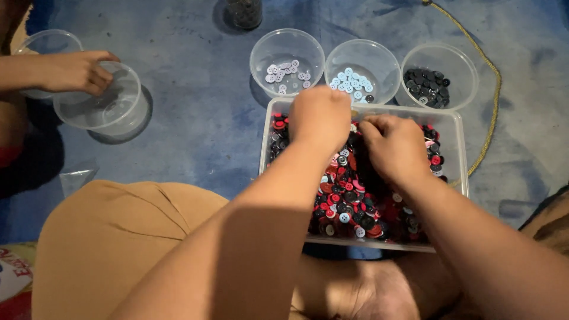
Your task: Sorting various colored buttons from a large central tray into smaller plastic bowls based on their type or color.
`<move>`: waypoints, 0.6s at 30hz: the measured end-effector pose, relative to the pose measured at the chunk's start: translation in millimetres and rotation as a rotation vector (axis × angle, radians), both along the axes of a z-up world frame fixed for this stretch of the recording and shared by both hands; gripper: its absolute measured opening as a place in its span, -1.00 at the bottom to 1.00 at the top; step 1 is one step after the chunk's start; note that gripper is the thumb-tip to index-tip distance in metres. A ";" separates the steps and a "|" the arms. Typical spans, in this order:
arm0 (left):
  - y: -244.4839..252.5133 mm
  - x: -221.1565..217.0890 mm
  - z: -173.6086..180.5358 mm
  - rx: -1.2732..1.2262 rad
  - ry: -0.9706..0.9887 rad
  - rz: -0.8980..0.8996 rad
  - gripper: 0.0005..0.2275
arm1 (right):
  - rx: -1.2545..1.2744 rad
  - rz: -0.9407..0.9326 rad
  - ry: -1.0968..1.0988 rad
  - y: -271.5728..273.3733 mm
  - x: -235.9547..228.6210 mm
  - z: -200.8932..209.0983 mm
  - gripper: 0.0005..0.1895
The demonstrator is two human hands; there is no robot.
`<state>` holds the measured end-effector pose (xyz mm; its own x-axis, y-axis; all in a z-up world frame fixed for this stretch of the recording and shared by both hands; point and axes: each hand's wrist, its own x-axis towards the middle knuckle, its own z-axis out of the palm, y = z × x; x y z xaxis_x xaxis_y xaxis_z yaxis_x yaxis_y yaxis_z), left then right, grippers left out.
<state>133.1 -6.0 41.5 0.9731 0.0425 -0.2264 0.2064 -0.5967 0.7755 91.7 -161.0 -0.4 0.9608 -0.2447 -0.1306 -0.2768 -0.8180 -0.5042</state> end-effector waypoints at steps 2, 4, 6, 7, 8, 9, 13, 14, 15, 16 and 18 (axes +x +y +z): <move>-6.9 12.6 3.3 0.002 -0.029 -0.004 -0.67 | 0.020 -0.034 0.025 10.2 3.7 3.5 -0.76; -10.0 19.4 3.8 0.006 -0.058 -0.004 -0.69 | 0.042 -0.064 0.051 12.8 11.2 -3.3 -0.75; -10.3 20.5 2.2 -0.033 0.012 0.015 -0.74 | 0.065 -0.100 0.089 7.4 22.6 -20.1 -0.63; -6.5 18.2 -0.7 -0.031 0.013 0.020 -0.74 | 0.067 -0.095 0.090 13.7 21.4 -15.4 -0.63; -3.3 15.5 -4.0 0.032 0.053 -0.056 -0.69 | 0.058 -0.148 0.107 19.3 19.7 -10.7 -0.60; -0.2 12.5 -7.4 0.095 0.094 -0.133 -0.65 | 0.050 -0.202 0.124 24.7 17.7 -6.2 -0.55; 12.5 -26.7 3.8 0.228 0.138 -0.382 -0.66 | 0.080 -0.257 0.168 37.0 19.1 0.6 -0.66; 10.8 -28.5 1.0 0.244 0.165 -0.434 -0.62 | 0.075 -0.276 0.191 34.3 21.0 -5.0 -0.68; 8.8 -30.4 -1.5 0.260 0.193 -0.486 -0.57 | 0.070 -0.294 0.214 31.3 22.8 -10.4 -0.70; 10.8 -33.3 1.2 0.261 0.189 -0.487 -0.57 | 0.070 -0.296 0.210 27.1 23.3 -13.6 -0.70; 13.9 -39.4 7.4 0.207 0.227 -0.530 -0.54 | -0.009 -0.078 0.180 18.0 24.0 -19.0 -0.69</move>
<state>93.7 7.8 48.8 0.8023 -0.3691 -0.4691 -0.0136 -0.7969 0.6039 115.7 -143.1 -19.5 0.9004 -0.3193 -0.2956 -0.4243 -0.7950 -0.4335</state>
